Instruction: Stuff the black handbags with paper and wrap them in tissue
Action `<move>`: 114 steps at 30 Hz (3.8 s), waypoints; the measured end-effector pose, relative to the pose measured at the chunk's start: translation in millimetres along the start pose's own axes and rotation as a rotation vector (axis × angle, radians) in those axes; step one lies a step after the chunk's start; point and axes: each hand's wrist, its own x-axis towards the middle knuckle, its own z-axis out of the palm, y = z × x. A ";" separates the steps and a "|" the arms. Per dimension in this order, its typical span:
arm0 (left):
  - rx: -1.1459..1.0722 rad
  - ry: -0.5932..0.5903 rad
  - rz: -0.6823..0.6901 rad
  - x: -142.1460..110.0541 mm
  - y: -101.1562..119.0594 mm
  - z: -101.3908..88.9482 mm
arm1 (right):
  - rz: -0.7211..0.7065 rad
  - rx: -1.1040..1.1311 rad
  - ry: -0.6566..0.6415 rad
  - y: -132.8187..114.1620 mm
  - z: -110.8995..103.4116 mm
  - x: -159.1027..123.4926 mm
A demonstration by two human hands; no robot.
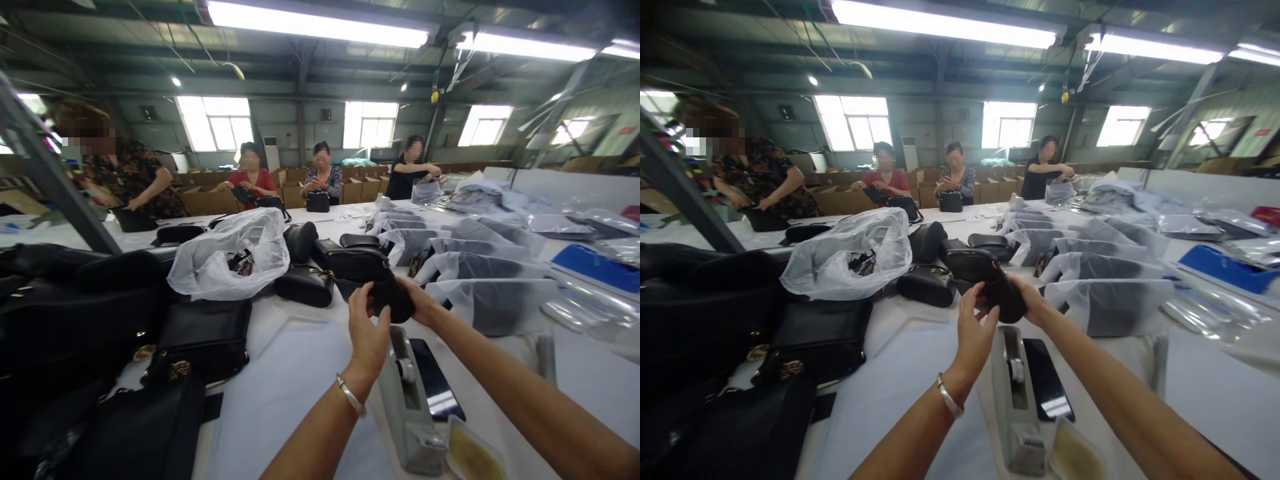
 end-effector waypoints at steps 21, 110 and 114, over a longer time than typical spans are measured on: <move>0.896 -0.204 0.368 -246.7 81.7 -191.5 | 0.224 0.042 -0.278 115.8 102.3 -227.0; 0.173 0.228 -0.307 -280.3 81.8 -225.1 | -0.054 -0.442 -0.219 125.4 123.7 -363.9; 0.131 0.259 -0.353 -290.4 88.8 -225.0 | -0.006 -0.134 -0.291 134.2 169.3 -349.1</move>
